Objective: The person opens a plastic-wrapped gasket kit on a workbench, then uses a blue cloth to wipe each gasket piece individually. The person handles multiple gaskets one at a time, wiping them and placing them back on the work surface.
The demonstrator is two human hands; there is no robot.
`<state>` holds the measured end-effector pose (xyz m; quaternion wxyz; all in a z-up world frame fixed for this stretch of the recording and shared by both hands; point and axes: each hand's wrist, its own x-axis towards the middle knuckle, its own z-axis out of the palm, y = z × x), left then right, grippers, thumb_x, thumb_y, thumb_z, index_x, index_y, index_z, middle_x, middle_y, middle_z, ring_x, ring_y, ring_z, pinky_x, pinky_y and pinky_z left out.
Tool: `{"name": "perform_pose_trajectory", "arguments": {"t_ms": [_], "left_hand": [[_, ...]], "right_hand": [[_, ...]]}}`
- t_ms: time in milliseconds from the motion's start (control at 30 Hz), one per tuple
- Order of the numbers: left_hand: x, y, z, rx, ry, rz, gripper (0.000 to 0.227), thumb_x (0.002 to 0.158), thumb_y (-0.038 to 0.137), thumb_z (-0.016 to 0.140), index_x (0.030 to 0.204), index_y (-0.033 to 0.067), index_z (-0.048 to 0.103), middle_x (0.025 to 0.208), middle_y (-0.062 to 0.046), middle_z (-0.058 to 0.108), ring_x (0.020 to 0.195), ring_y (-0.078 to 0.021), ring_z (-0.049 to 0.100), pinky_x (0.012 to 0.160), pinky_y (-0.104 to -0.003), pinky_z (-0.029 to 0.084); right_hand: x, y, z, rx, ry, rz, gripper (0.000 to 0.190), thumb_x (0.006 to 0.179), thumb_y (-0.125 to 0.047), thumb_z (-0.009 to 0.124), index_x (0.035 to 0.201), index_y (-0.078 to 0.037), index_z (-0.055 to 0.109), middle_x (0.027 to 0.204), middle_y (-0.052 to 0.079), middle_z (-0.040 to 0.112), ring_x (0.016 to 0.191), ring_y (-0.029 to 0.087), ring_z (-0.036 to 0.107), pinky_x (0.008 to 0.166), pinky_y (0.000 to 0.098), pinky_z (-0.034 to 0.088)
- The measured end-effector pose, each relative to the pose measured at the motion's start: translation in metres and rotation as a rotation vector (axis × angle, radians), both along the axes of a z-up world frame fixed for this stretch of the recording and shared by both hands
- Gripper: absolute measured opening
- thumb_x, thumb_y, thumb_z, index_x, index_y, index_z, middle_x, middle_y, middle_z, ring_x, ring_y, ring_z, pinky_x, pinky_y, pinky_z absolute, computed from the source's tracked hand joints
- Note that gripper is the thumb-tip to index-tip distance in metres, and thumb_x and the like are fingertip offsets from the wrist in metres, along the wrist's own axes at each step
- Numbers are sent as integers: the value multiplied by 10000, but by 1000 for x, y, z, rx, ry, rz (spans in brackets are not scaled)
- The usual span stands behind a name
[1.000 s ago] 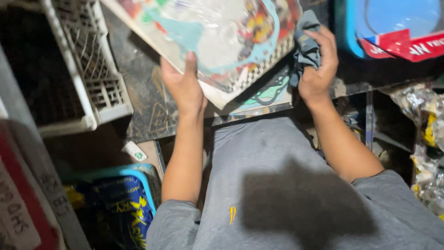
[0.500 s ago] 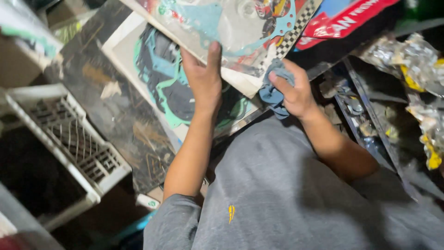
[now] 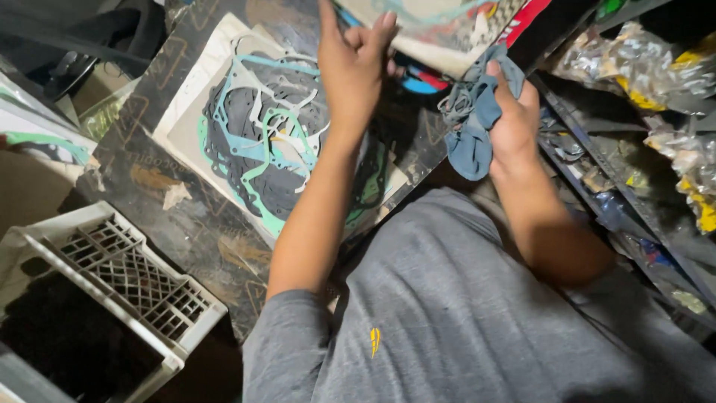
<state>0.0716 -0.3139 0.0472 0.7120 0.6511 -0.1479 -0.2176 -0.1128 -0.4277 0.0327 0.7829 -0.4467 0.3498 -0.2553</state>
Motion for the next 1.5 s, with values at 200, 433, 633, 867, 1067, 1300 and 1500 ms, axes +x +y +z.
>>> {"name": "perform_pose_trajectory", "arguments": {"t_ms": [200,433,633,867,1067,1300,1500], "left_hand": [[5,-21,3,34,-227,46,273,927,128,694,1104,-23,551,697,-56,703,492,-99,671,389,-223,553],[-6,15,8,118,-141,-18,377,932,37,728,1277,62,576,813,-72,790,467,-115,669,371,-227,476],[-19,92,14,284,-462,96,166,959,140,646,1075,57,733,733,-20,714,620,-100,600,588,-230,495],[-28,211,-5,865,-757,270,303,867,94,729,1161,44,670,1156,-99,616,1055,-315,571,944,-403,476],[-57,245,-36,1103,-713,46,625,922,210,760,1480,35,539,1593,-158,392,1501,-345,337,1171,-508,373],[-64,262,-37,1148,-714,-174,909,963,436,798,1640,61,322,1705,-149,136,1582,-342,93,1297,-480,234],[-64,266,-45,1152,-739,-240,1031,964,531,830,1673,68,242,1714,-169,76,1590,-343,37,1312,-475,186]], "right_hand": [[2,20,7,-17,101,-29,430,953,-328,702,1237,-14,628,1028,-1,666,861,62,594,812,192,501],[9,46,21,-123,-24,437,307,1028,-170,577,1273,4,638,1073,44,695,843,73,610,785,192,517],[45,73,-4,-493,-57,583,458,969,-62,567,1408,-14,450,1259,145,593,1067,200,578,981,311,477],[83,89,-17,-780,-164,581,343,993,-41,561,1323,16,488,1235,153,573,1065,232,543,1011,344,456],[105,106,-11,-961,-238,641,409,975,9,577,1369,0,468,1297,180,534,1149,307,530,1071,386,419],[110,113,-41,-1611,27,991,699,830,-174,839,1494,-69,647,1642,161,370,1508,417,314,1224,618,185],[116,103,-50,-1567,-87,914,612,757,137,644,1348,3,730,1548,152,540,1465,407,398,1241,569,253]]}}
